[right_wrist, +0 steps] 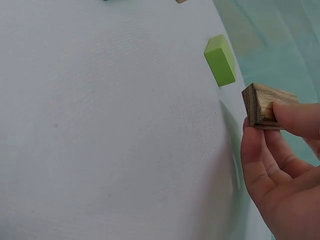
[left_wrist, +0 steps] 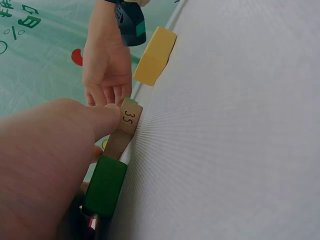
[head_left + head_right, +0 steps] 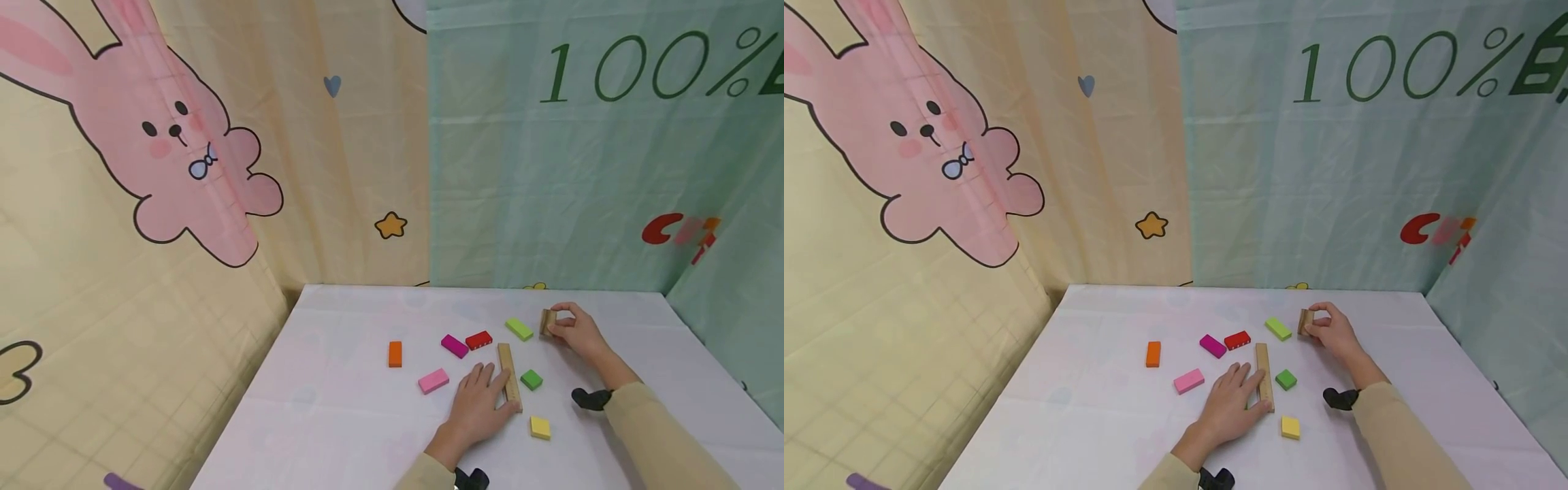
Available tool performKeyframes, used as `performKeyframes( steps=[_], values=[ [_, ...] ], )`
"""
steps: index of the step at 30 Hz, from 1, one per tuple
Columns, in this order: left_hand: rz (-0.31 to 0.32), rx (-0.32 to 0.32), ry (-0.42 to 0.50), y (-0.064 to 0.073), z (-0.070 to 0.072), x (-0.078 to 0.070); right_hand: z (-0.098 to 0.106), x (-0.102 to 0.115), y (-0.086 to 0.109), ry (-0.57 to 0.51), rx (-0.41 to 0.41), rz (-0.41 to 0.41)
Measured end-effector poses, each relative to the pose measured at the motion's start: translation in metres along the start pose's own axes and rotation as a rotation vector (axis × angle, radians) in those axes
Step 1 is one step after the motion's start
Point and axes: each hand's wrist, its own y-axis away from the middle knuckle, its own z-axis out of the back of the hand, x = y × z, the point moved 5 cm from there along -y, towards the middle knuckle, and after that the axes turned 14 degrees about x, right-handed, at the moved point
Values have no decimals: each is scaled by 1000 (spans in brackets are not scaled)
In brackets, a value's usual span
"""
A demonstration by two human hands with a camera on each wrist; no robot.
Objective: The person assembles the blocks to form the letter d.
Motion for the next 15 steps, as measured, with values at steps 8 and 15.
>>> performKeyframes(
  steps=[8, 15],
  values=[
    [-8, -6, 2, -2, -1, 0, 0, 7, -1, 12, 6, 22],
    [2, -6, -12, -1, 0, 0, -7, 19, -3, -19, -6, 59]
  ],
)
